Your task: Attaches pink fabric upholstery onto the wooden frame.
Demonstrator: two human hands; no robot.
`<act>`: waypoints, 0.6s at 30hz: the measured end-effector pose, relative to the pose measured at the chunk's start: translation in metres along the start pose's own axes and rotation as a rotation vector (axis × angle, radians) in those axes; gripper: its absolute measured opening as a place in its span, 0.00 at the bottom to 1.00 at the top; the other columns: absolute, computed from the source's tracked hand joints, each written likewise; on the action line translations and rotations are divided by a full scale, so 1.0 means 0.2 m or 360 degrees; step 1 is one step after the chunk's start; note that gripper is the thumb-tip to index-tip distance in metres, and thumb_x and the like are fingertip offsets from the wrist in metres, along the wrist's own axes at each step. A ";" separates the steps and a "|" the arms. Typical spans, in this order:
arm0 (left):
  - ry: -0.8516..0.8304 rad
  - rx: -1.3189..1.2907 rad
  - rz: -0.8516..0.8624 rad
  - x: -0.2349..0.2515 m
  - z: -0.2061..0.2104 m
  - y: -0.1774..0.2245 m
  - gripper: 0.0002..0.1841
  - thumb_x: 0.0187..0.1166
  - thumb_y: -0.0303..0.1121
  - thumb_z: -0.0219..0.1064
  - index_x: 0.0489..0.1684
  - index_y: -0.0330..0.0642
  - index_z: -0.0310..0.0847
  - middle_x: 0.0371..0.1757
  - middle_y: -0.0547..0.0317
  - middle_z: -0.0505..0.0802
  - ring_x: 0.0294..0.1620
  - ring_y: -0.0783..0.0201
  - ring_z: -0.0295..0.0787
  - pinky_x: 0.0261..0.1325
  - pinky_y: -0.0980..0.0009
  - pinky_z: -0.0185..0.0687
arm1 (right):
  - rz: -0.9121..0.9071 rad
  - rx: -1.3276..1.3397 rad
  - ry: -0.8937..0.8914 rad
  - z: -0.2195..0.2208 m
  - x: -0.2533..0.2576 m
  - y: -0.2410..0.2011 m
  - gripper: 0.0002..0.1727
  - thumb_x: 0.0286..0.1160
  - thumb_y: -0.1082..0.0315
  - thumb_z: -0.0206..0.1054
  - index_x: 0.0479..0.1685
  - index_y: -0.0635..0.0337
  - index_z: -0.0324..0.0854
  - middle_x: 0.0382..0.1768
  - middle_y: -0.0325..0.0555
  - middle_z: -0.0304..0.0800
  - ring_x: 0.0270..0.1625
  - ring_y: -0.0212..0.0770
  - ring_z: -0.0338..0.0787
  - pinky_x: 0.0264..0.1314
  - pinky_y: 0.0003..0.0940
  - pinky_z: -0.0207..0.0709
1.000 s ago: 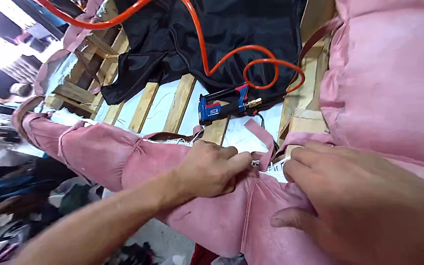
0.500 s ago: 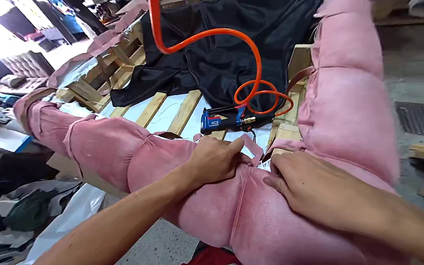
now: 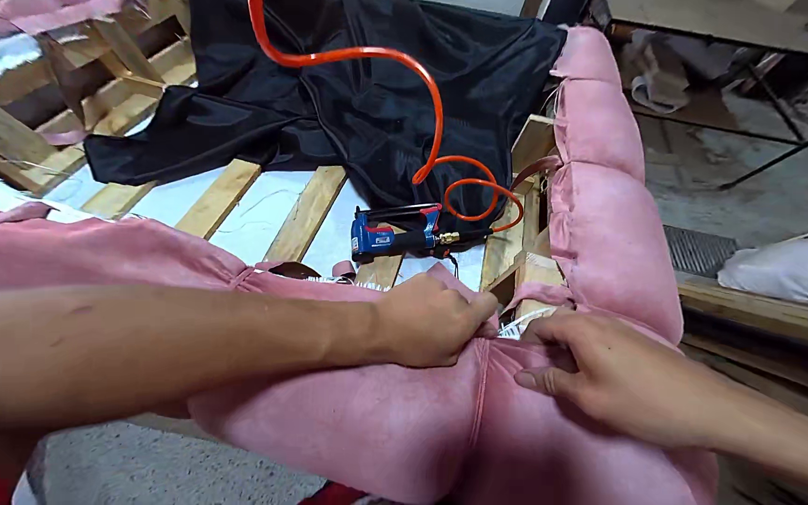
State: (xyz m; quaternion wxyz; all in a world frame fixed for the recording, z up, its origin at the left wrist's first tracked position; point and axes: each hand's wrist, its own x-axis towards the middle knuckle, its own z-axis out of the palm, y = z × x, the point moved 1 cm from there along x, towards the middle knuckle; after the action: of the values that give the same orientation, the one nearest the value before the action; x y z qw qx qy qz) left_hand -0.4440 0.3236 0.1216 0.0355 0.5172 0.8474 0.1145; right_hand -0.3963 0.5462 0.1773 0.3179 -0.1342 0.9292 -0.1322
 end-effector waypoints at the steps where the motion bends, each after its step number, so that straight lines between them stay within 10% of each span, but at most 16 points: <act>1: 0.0025 -0.0013 0.0121 -0.01 0.00 -0.02 0.08 0.81 0.40 0.64 0.41 0.45 0.79 0.17 0.61 0.81 0.18 0.56 0.83 0.19 0.58 0.73 | 0.0029 0.0004 -0.0019 0.01 0.02 -0.01 0.17 0.72 0.42 0.74 0.37 0.44 0.85 0.31 0.33 0.83 0.36 0.33 0.84 0.39 0.39 0.78; 5: 0.0324 0.0055 0.0536 0.00 0.03 -0.11 0.11 0.84 0.40 0.60 0.36 0.46 0.81 0.15 0.63 0.79 0.14 0.60 0.79 0.15 0.63 0.69 | -0.0150 0.0040 0.0349 0.10 0.05 0.01 0.15 0.60 0.53 0.81 0.21 0.43 0.77 0.22 0.28 0.78 0.27 0.29 0.80 0.28 0.32 0.75; 10: 0.0517 -0.0201 0.0547 0.03 0.08 -0.13 0.10 0.81 0.37 0.58 0.36 0.48 0.86 0.16 0.65 0.79 0.15 0.62 0.78 0.14 0.65 0.68 | -0.0603 -0.0287 0.1219 0.32 0.09 0.05 0.08 0.75 0.69 0.60 0.28 0.55 0.77 0.30 0.41 0.78 0.40 0.42 0.80 0.40 0.35 0.75; 13: 0.0504 -0.0185 0.0245 0.09 0.10 -0.17 0.07 0.77 0.34 0.61 0.36 0.43 0.84 0.13 0.59 0.79 0.13 0.55 0.79 0.12 0.58 0.69 | -0.0635 -0.0336 0.1428 0.34 0.15 0.03 0.08 0.70 0.73 0.62 0.23 0.58 0.76 0.26 0.44 0.77 0.36 0.45 0.79 0.37 0.36 0.73; 16: 0.0051 -0.0180 -0.0392 0.18 0.03 -0.25 0.13 0.86 0.40 0.63 0.56 0.42 0.83 0.25 0.50 0.88 0.29 0.43 0.90 0.31 0.41 0.81 | -0.0593 -0.0275 0.1472 0.33 0.14 0.01 0.10 0.69 0.75 0.61 0.20 0.57 0.76 0.25 0.43 0.78 0.38 0.46 0.81 0.38 0.39 0.75; 18: 0.0018 -0.0339 -0.0381 0.17 -0.05 -0.29 0.14 0.83 0.48 0.68 0.46 0.47 0.83 0.24 0.59 0.86 0.27 0.55 0.87 0.32 0.50 0.83 | -0.0611 -0.0237 0.1503 0.33 0.14 0.03 0.10 0.70 0.71 0.63 0.21 0.56 0.79 0.26 0.41 0.80 0.40 0.45 0.84 0.42 0.40 0.79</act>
State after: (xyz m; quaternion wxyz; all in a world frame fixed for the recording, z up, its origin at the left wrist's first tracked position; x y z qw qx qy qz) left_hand -0.5115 0.3265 0.1201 0.0987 0.4051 0.8863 0.2018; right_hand -0.3770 0.5328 0.1097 -0.1768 -0.2502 0.9370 -0.1678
